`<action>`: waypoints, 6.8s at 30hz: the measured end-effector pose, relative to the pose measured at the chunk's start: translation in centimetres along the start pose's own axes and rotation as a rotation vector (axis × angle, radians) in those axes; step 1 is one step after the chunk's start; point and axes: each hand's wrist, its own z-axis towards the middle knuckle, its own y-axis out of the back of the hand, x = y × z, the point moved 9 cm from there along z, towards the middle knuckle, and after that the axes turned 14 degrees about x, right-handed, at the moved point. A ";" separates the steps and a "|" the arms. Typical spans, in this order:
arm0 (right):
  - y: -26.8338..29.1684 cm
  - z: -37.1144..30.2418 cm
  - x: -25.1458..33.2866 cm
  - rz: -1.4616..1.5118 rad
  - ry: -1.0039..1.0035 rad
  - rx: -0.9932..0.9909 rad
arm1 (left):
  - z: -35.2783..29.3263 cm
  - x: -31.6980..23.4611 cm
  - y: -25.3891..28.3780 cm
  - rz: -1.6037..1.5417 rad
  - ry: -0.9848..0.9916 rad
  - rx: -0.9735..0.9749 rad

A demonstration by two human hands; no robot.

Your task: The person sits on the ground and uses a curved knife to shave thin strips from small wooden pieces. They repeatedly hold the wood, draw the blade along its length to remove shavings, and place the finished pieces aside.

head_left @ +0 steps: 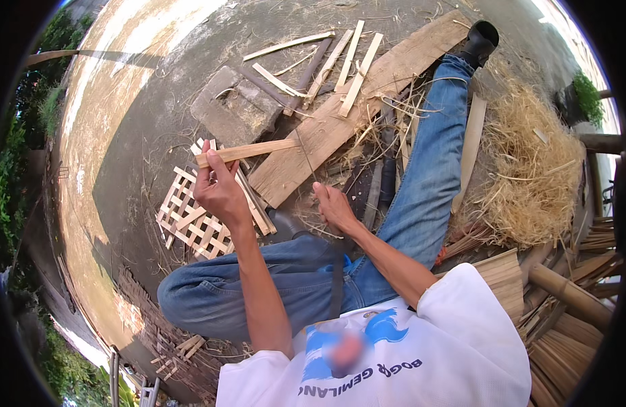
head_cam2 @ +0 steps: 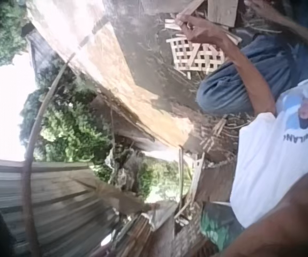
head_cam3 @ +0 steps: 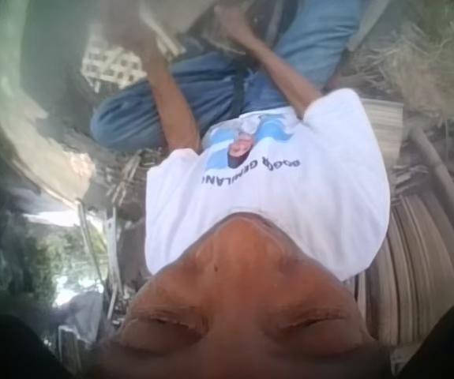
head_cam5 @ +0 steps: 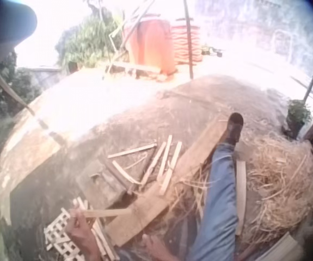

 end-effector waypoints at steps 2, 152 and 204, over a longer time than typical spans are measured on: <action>-2.4 -2.9 3.7 0.099 -0.025 0.084 | -0.6 -1.1 0.0 0.076 -0.013 -0.011; 21.8 -5.1 10.9 -0.507 0.304 -0.503 | -14.5 2.8 -5.2 0.074 0.472 0.707; 0.1 -5.0 6.3 -0.199 0.285 0.107 | 3.9 6.8 -4.8 1.063 0.565 1.032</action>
